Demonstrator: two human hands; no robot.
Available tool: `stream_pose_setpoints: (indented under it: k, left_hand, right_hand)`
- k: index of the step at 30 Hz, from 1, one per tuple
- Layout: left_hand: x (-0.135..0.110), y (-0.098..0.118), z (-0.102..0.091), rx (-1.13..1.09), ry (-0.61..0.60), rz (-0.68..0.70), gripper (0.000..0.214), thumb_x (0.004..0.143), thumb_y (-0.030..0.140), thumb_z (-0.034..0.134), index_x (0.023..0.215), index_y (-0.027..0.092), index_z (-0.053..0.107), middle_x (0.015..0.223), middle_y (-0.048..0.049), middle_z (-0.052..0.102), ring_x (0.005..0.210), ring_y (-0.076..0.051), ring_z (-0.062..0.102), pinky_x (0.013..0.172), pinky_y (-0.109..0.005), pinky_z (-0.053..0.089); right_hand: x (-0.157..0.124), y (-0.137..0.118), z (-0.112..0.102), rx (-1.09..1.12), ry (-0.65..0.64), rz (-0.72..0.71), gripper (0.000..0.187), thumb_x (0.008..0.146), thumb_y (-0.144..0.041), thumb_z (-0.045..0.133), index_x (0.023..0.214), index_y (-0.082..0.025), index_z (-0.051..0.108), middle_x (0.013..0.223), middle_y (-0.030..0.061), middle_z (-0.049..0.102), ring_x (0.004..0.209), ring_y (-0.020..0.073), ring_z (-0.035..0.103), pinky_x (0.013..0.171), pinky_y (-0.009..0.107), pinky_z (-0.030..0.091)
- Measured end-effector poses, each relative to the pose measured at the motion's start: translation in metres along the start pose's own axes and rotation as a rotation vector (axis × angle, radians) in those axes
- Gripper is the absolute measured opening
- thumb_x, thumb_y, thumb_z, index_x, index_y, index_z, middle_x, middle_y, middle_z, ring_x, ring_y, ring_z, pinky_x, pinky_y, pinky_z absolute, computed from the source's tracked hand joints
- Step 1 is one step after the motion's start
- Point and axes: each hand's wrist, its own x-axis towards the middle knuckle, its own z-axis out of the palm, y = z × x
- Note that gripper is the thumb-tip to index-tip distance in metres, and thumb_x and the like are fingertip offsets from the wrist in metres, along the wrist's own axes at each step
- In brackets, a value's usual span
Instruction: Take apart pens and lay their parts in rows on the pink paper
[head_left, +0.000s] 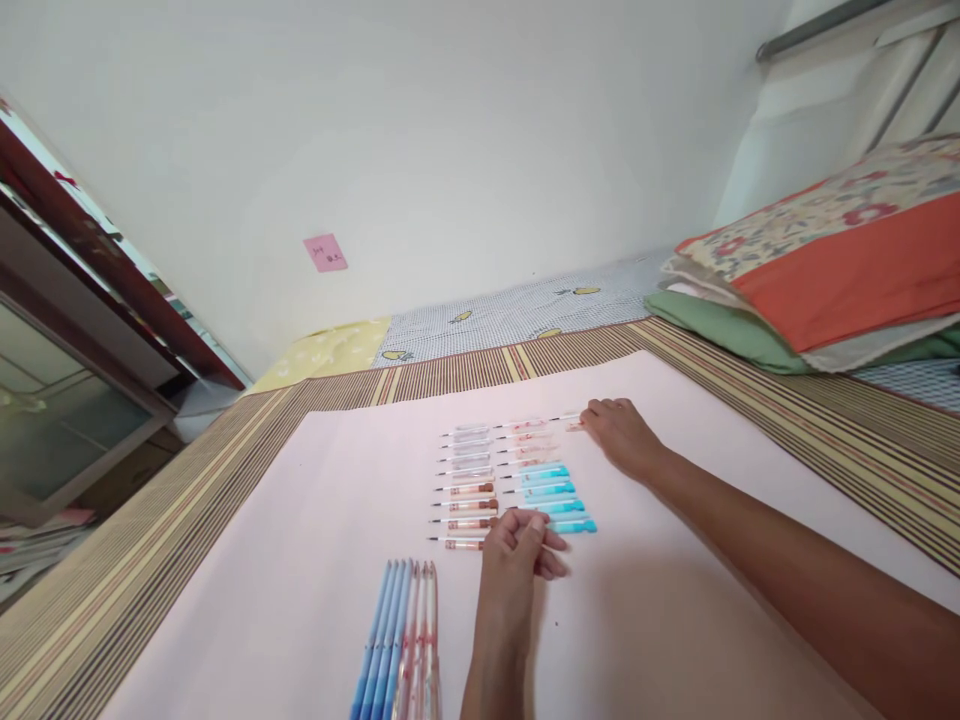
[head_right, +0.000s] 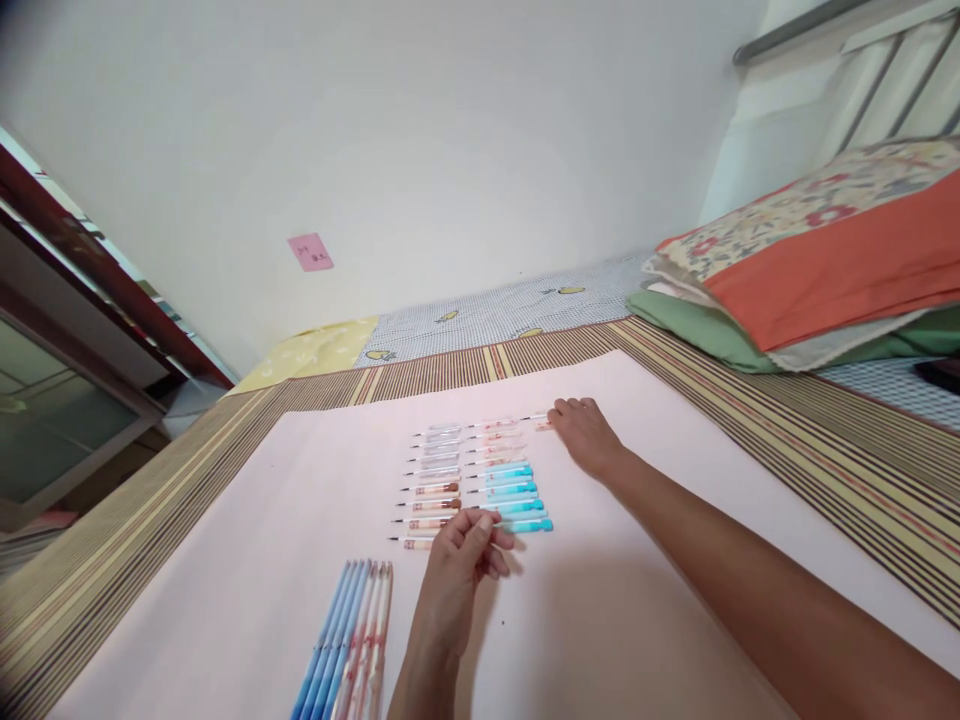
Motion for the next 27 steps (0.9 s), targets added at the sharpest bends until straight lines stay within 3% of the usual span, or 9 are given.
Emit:
stream_pose_setpoints:
  k: [7,27]
  left_hand:
    - [-0.001,-0.002,0.001,0.014,0.006,-0.004,0.050,0.074,0.059,0.081,0.089,0.013,0.066,0.073,-0.0064,0.075,0.049,-0.009,0.060,0.053,-0.021,0.039]
    - [-0.003,-0.003,0.003,0.052,-0.008,-0.030,0.046,0.078,0.056,0.078,0.091,0.013,0.066,0.076,-0.0071,0.075,0.052,-0.011,0.061,0.055,-0.022,0.037]
  right_hand:
    - [0.000,0.010,0.010,-0.069,0.021,0.016,0.023,0.098,-0.007,0.044,0.098,-0.013,0.066,0.097,0.0124,0.068,0.094,0.0268,0.057,0.091,0.041,0.028]
    - [0.001,0.024,0.018,0.005,-0.008,0.138,0.024,0.099,-0.009,0.042,0.096,-0.012,0.066,0.100,0.0138,0.065,0.092,0.0266,0.054,0.081,0.039,0.029]
